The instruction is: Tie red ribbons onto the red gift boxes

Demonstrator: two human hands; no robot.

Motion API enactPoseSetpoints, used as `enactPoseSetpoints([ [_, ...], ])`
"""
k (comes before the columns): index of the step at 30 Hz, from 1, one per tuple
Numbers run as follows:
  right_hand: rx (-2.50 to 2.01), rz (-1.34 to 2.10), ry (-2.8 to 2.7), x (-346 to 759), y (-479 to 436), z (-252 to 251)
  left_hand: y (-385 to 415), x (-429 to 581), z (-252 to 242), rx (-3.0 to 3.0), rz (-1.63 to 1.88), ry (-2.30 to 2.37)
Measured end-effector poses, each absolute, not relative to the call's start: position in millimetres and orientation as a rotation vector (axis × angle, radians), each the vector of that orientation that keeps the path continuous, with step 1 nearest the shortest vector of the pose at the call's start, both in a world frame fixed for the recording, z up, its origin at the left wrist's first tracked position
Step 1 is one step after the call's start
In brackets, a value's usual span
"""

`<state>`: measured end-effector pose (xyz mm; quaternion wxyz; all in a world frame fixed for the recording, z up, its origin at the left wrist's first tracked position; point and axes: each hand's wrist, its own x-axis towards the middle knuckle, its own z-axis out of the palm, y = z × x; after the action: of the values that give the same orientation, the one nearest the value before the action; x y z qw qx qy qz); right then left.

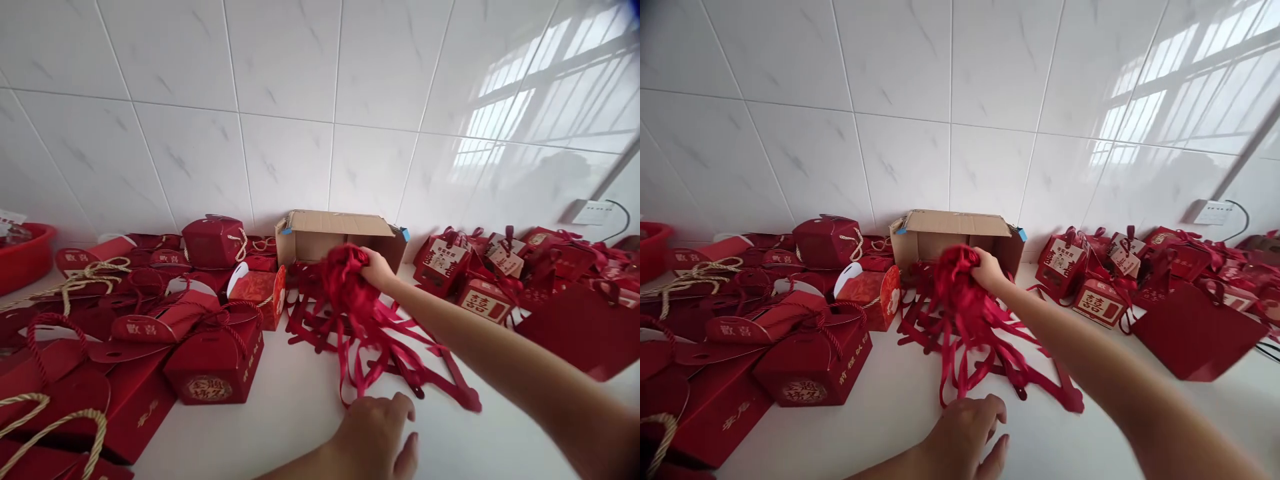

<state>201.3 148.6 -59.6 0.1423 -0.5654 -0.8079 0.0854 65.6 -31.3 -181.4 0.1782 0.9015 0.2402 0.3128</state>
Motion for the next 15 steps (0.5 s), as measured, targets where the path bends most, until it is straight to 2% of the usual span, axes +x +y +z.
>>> enactPoseSetpoints([
  [4, -1.620, 0.281, -2.328, 176, 165, -73, -28, 63, -186, 2.533, 0.884, 0.744],
  [9, -1.655, 0.357, -2.345, 221, 123, -78, -31, 64, -185, 2.558, 0.823, 0.688],
  [15, -2.094, 0.276, -2.055, 295, 68, -110, -35, 65, -178, 2.751, 0.657, 0.446],
])
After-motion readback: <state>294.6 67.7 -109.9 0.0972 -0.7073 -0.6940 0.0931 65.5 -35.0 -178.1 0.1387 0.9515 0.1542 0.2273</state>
